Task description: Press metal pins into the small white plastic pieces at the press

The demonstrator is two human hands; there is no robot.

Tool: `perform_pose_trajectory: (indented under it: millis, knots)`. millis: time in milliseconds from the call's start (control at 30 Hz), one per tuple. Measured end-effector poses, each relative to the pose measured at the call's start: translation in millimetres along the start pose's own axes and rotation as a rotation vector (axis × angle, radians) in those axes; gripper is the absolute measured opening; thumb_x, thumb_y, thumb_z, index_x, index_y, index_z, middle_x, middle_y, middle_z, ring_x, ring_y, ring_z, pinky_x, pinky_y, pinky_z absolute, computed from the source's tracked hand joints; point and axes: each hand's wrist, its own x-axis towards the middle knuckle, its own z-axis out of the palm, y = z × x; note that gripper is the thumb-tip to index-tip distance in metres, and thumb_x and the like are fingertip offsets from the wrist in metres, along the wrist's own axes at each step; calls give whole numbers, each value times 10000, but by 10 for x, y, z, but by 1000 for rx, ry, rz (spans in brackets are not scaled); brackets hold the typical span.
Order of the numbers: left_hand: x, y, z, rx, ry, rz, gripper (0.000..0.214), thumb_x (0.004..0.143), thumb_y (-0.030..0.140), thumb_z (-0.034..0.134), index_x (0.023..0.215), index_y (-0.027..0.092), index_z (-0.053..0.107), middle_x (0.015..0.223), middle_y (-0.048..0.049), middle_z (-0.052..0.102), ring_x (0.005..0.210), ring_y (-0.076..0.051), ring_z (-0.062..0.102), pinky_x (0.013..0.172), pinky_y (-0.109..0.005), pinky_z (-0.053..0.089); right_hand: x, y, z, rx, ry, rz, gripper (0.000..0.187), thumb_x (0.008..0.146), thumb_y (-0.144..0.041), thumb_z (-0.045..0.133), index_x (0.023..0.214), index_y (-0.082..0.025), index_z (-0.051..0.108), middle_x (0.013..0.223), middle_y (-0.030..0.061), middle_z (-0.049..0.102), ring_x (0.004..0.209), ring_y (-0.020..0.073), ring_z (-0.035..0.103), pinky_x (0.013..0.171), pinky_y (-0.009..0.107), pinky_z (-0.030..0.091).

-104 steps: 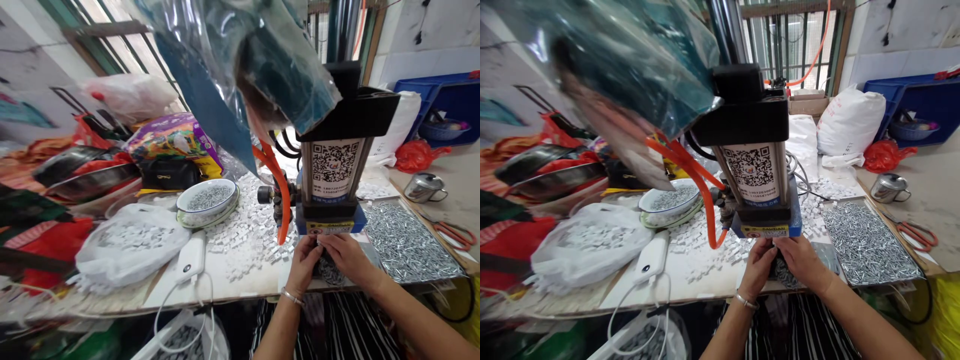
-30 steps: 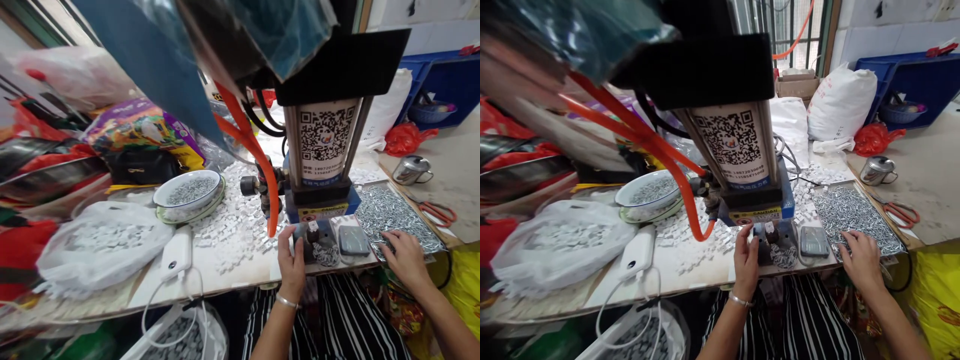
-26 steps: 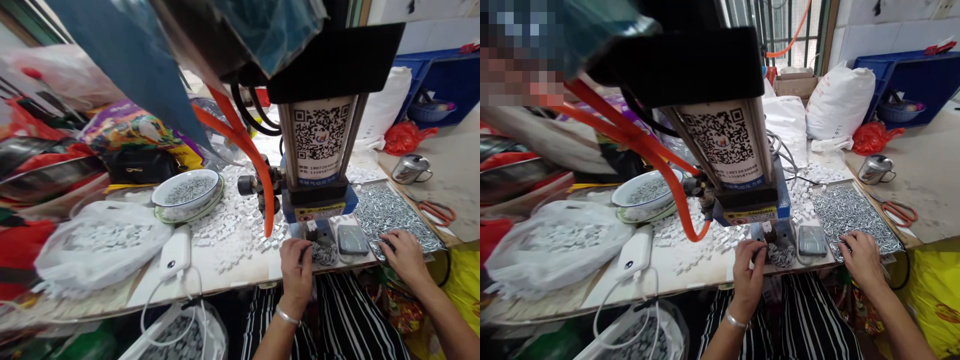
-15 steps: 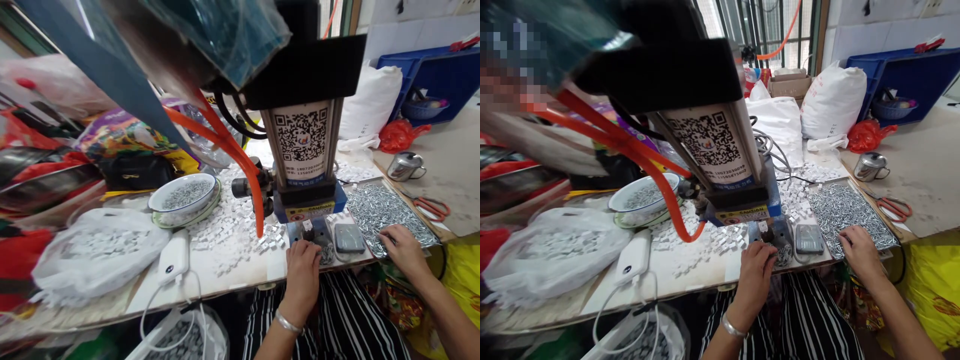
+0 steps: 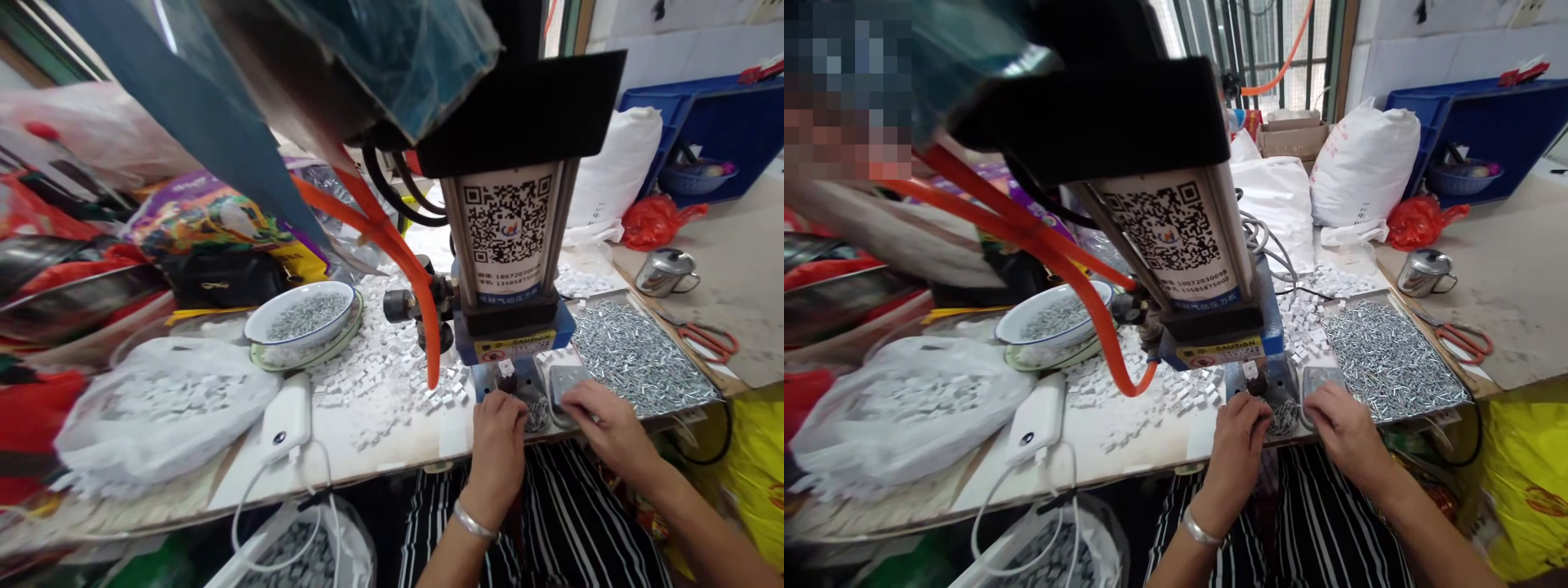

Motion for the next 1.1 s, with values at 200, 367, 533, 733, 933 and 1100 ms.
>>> perform_pose_trajectory:
  millis: [200,367,533,733,933,1100]
  knots:
    - [-13,49,-53,-279,20,-124,135,878,129,561,826,216,650,880,-40,653,845,-217,600,776,-341,473,75,-200,304,2,-60,-95,228,999,-172,444,957,-218,663,841,46,618,779,181,603,693,297,499]
    - [-22,89,-109,-425,27,-211,120,874,183,571,813,214,670,859,-33,665,826,-206,595,778,-323,467,101,-267,351,46,-72,-70,274,1013,-195,416,1124,-217,665,927,75,687,854,204,650,750,342,539]
    - [-10,117,-115,-773,-37,-426,140,820,336,684,811,196,681,794,-17,680,787,-195,608,769,-305,479,151,-302,302,317,-8,198,210,985,-364,566,1036,-238,726,944,49,765,811,193,717,750,329,585]
    - [-30,143,-81,-904,-13,-490,189,776,362,748,777,184,687,712,17,613,709,-148,537,730,-265,464,225,-377,320,456,20,236,214,933,-406,640,904,-228,756,892,42,740,851,192,684,783,322,572]
    - [-29,122,-66,-981,-7,-497,191,762,340,776,743,174,683,667,30,571,670,-128,490,689,-242,444,210,-363,381,451,21,217,169,940,-340,631,887,-223,740,855,32,700,822,176,655,735,294,539]
    - [-66,107,-56,-1054,-33,-524,176,785,333,759,795,169,698,705,13,606,669,-128,517,691,-248,442,171,-334,408,435,-26,99,151,952,-316,623,976,-255,759,956,45,678,910,184,658,774,298,546]
